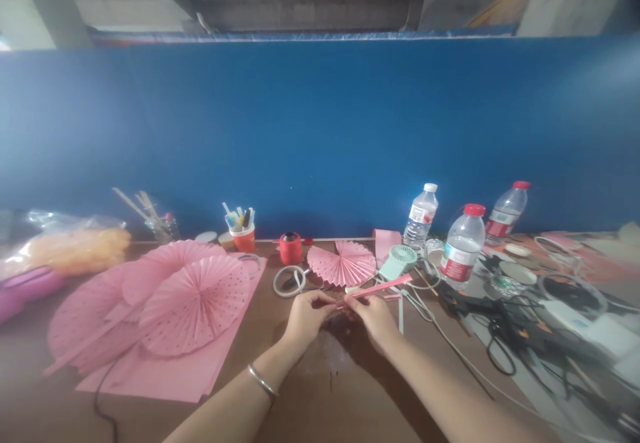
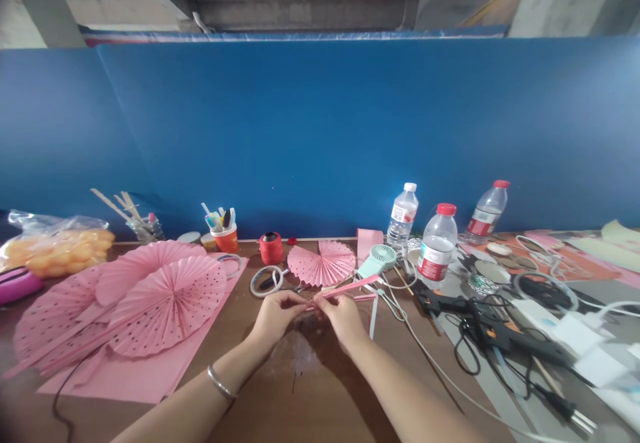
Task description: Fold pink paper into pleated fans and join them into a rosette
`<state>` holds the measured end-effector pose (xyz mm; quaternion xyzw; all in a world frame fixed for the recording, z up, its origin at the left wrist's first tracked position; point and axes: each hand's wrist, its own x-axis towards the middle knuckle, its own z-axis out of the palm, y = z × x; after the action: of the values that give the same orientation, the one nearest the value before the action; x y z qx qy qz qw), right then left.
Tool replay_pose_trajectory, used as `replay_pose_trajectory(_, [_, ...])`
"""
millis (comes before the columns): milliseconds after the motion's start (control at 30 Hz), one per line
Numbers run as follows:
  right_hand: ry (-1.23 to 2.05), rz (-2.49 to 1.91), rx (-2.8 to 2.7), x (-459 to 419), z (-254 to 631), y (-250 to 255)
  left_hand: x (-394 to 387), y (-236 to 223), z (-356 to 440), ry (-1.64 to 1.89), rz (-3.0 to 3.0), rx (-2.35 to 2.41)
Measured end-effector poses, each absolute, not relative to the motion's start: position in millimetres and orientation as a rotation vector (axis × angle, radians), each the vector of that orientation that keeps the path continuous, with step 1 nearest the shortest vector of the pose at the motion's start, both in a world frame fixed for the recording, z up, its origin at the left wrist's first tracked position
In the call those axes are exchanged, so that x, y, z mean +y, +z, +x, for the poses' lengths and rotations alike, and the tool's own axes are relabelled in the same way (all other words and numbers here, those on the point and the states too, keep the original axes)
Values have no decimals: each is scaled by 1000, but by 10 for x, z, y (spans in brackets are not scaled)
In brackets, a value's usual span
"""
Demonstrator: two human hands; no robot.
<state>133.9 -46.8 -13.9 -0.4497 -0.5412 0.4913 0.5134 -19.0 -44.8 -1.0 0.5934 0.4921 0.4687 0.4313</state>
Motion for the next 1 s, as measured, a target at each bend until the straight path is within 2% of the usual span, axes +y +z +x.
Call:
replay_pose_trajectory(200, [1184, -1075, -1360, -494, 1335, -134, -445, -94, -159, 1164, 1489, 1171])
replay_pose_trajectory(433, [1130, -1152, -1169, -417, 1427, -136, -454, 21, -201, 1089, 1503, 1273])
replay_pose_trajectory(633, [1200, -1063, -1033, -432, 1387, -139, -432, -43, -192, 1054, 1366, 1162])
replay_pose_trajectory(867, [1323, -968, -895, -456, 1305, -169, -532, 23, -186, 1090, 1740, 1222])
replay_pose_trajectory(1000, [1343, -935, -938, -481, 1286, -172, -520, 7, -169, 1097, 1671, 1232])
